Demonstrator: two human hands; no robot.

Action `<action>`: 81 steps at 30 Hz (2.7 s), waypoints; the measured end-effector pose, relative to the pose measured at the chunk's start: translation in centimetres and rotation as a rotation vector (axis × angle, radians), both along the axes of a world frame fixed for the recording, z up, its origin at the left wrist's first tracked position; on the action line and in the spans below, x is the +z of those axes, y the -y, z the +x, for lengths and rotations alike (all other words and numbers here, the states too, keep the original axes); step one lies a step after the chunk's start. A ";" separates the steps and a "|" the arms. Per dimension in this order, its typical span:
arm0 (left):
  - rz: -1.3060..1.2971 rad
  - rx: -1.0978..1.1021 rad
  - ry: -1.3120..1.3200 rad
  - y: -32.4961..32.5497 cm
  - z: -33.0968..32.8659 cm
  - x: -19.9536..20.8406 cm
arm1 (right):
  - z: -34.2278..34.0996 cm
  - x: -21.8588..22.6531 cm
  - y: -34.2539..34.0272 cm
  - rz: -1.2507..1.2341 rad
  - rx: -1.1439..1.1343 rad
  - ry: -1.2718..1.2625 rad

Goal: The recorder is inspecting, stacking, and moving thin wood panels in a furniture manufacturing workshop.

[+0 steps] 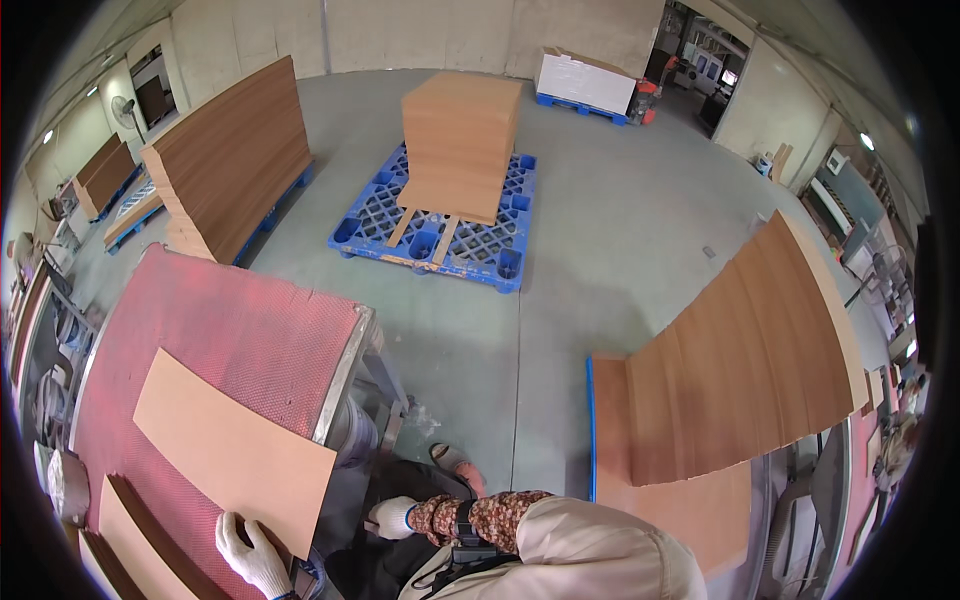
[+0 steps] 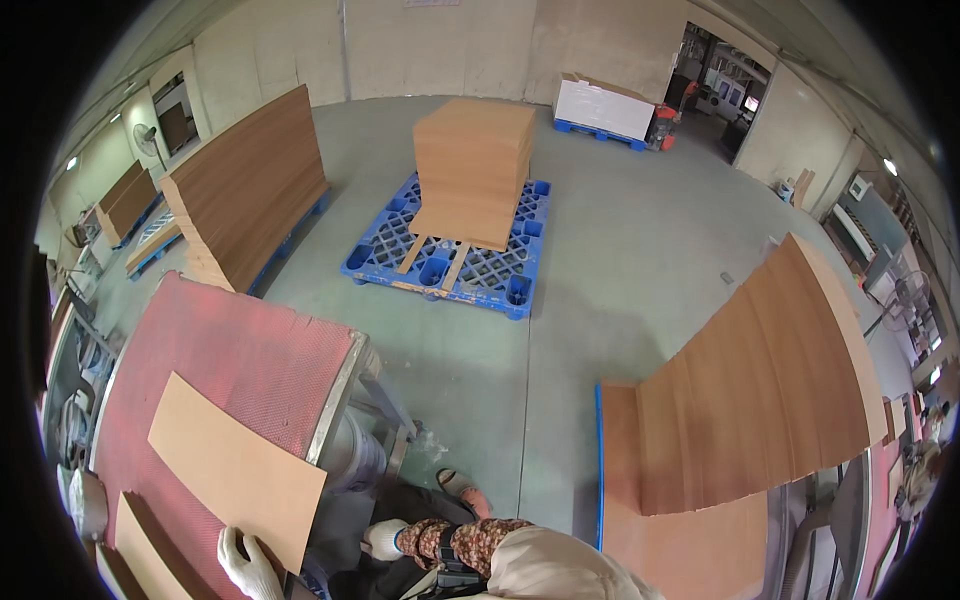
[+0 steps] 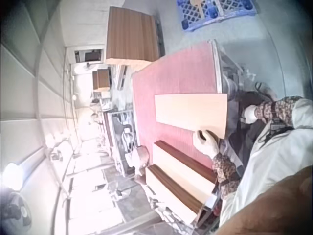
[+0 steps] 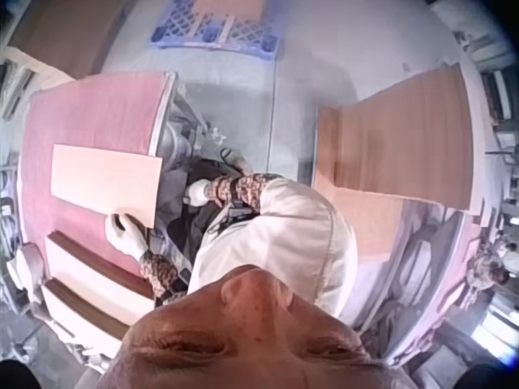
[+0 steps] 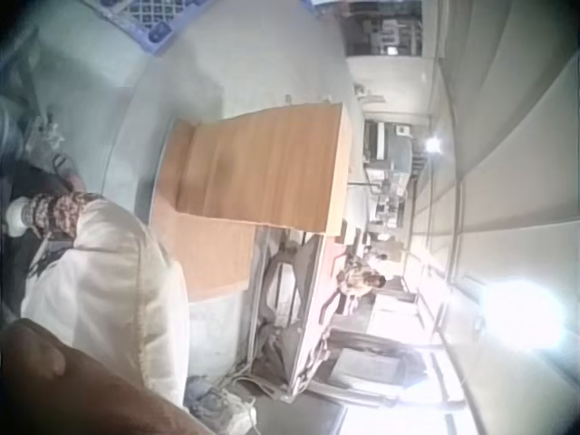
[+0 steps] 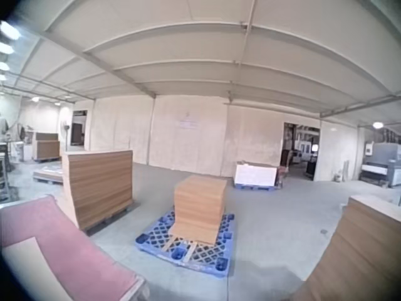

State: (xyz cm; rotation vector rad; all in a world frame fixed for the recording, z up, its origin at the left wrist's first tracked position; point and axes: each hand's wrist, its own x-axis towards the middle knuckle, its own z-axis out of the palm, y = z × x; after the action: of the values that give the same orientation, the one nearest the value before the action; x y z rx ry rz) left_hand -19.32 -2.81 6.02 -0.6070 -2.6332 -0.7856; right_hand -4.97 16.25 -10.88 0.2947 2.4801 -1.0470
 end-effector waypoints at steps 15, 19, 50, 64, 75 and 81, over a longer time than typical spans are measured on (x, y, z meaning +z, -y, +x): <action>-0.024 0.010 -0.017 1.6 -0.6 -1.4 | -1.1 -3.8 -1.6 0.026 -0.056 0.064; 0.128 0.033 0.098 1.4 -0.1 -0.9 | -0.4 -4.8 -3.3 0.127 -0.021 0.058; 0.977 0.331 0.968 7.3 9.5 1.6 | -11.3 18.3 -28.3 0.246 0.302 0.371; -0.057 0.799 0.151 7.2 1.2 9.3 | -13.7 16.4 -32.4 -0.190 -0.202 -0.154; -0.397 0.733 0.424 11.7 1.2 5.8 | -16.6 15.6 -32.5 -0.482 -0.452 0.300; -0.552 0.685 0.254 10.2 0.9 8.1 | -17.7 15.4 -31.8 -0.542 -0.403 0.229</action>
State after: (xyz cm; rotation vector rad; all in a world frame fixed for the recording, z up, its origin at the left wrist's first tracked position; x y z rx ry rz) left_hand -18.41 -12.99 14.16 0.3152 -2.9895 0.0810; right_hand -22.64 48.06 4.49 0.7100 1.8811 -1.6876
